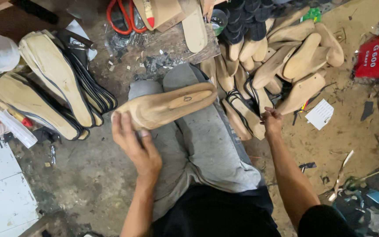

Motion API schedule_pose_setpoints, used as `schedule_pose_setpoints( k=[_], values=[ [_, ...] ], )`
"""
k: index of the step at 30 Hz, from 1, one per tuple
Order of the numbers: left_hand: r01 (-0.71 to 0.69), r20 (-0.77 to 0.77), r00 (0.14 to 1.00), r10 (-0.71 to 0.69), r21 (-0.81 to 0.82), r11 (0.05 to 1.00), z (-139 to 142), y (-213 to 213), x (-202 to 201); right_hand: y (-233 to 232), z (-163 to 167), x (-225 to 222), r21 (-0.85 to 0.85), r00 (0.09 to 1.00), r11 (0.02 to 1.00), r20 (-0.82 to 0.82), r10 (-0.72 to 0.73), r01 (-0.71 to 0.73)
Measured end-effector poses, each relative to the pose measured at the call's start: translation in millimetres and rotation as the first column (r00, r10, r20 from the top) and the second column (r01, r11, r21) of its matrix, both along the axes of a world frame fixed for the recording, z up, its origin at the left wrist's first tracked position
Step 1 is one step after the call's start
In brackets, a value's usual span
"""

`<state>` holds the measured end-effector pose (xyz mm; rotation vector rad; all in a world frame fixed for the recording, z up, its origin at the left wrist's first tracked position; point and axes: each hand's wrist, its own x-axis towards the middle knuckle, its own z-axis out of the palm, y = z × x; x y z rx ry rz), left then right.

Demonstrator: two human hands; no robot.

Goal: The person sits on the floor and repeatedly picks up wooden shoe insoles and black rubber soles. They align the rubber sole to the wooden insole, then use red-handled scissors to trim the excess rubber along the edge. The person continues this process for multiple insoles, stacking the trimmed pieces nearby.

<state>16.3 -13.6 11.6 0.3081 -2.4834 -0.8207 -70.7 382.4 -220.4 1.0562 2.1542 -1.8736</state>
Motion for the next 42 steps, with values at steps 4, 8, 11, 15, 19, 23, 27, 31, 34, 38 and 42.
schedule_pose_setpoints(
  k=[4,8,11,15,19,23,27,31,34,38,42],
  values=[
    [0.008,-0.015,1.000,-0.007,0.089,0.996,-3,13,-12,16,-36,-1,0.258,0.963,0.929,0.015,0.270,-0.264],
    [-0.021,0.036,0.999,0.020,0.008,1.000,-9,13,-21,11,-50,-24,0.721,0.825,0.599,-0.066,0.561,-0.349],
    [-0.031,0.053,0.998,0.030,0.004,1.000,-13,17,-26,11,-58,-51,0.638,0.870,0.722,-0.162,0.466,-0.268],
    [-0.043,0.071,0.997,0.042,0.007,0.999,-14,21,-30,21,-73,-78,0.527,0.891,0.763,-0.026,0.453,-0.373],
    [-0.056,0.070,0.996,0.056,-0.012,0.998,-17,23,-33,18,-86,-75,0.560,0.679,0.423,0.395,0.619,-0.712],
    [-0.065,0.070,0.995,0.066,-0.021,0.998,-18,22,-36,-5,-93,-54,0.629,0.575,0.149,0.556,0.600,-0.763],
    [-0.073,0.066,0.995,0.075,-0.030,0.997,-19,21,-36,-19,-97,-39,0.625,0.608,0.144,0.636,0.476,-0.767],
    [-0.069,0.068,0.995,0.071,-0.027,0.997,-19,20,-34,-25,-99,-28,0.756,0.748,0.167,0.541,0.385,-0.633],
    [-0.071,0.064,0.995,0.073,-0.022,0.997,-19,20,-34,-25,-100,-27,0.771,0.775,0.160,0.559,0.294,-0.617],
    [-0.066,0.057,0.996,0.067,-0.022,0.998,-18,21,-34,-18,-99,-35,0.707,0.716,0.173,0.611,0.338,-0.686],
    [-0.071,0.063,0.995,0.073,-0.028,0.997,-19,22,-35,-11,-93,-46,0.602,0.602,0.159,0.666,0.440,-0.782]
  ],
)
